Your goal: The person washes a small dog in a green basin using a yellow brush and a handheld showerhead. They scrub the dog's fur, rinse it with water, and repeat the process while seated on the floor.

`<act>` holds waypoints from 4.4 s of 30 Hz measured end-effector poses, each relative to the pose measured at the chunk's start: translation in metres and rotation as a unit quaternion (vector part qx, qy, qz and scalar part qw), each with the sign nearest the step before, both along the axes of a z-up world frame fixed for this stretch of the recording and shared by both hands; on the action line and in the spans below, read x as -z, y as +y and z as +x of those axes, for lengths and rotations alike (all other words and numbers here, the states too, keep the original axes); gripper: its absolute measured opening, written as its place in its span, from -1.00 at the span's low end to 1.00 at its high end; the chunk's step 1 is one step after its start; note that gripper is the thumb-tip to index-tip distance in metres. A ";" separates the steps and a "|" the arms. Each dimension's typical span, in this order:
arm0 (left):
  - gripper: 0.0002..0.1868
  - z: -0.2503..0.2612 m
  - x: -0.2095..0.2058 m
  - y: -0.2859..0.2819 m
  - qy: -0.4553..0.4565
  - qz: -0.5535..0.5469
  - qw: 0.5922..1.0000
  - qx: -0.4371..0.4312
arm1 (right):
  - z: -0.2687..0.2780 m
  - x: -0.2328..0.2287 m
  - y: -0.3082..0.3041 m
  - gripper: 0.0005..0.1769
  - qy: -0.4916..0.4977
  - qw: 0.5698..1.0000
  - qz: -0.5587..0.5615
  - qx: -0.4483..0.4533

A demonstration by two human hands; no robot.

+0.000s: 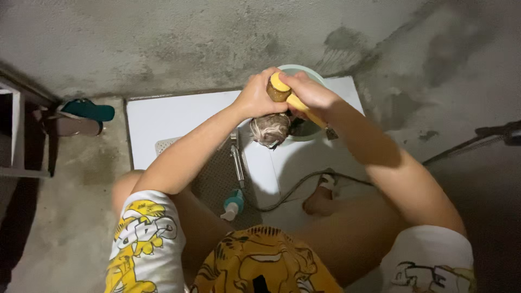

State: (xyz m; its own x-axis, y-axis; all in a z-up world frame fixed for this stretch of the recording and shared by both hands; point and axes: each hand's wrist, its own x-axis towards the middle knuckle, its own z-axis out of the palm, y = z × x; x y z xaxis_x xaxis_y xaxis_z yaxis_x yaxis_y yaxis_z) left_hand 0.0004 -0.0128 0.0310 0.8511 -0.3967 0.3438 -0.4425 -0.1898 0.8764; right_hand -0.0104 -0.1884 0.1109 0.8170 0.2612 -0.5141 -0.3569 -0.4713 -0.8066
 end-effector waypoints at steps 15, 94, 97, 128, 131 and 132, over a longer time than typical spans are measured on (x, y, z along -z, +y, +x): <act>-0.06 0.001 0.014 -0.021 -0.080 0.072 0.994 0.006 | -0.027 0.041 -0.056 -0.69 -0.064 0.979 0.154 0.115; -0.26 -0.029 0.226 -0.073 0.608 -0.524 0.597 0.004 | -0.010 0.150 0.030 -0.69 -0.372 0.736 -0.413 -0.387; -0.24 -0.023 0.238 -0.069 0.602 -0.528 0.599 0.022 | 0.013 0.142 0.020 -0.57 -0.364 0.803 -0.240 -0.406; -0.03 -0.029 0.204 -0.061 0.619 -0.473 0.627 0.001 | -0.005 0.224 -0.012 -0.76 -0.524 0.798 -0.263 -0.138; -0.09 -0.027 0.221 -0.056 0.539 -0.509 0.671 0.025 | -0.046 0.237 -0.008 -0.76 -0.520 0.834 -0.185 -0.014; -0.10 -0.026 0.229 -0.055 0.536 -0.479 0.694 0.023 | -0.060 0.238 -0.009 -0.68 -0.529 0.845 -0.074 0.044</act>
State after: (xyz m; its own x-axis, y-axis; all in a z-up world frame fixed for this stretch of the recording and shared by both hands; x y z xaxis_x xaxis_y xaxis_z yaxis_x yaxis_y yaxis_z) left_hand -0.0259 -0.0674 -0.1979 0.8155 -0.4585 -0.3532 0.5761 0.7011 0.4201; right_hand -0.0706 -0.1978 -0.1275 0.8526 0.1729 0.4931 0.4875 -0.6033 -0.6312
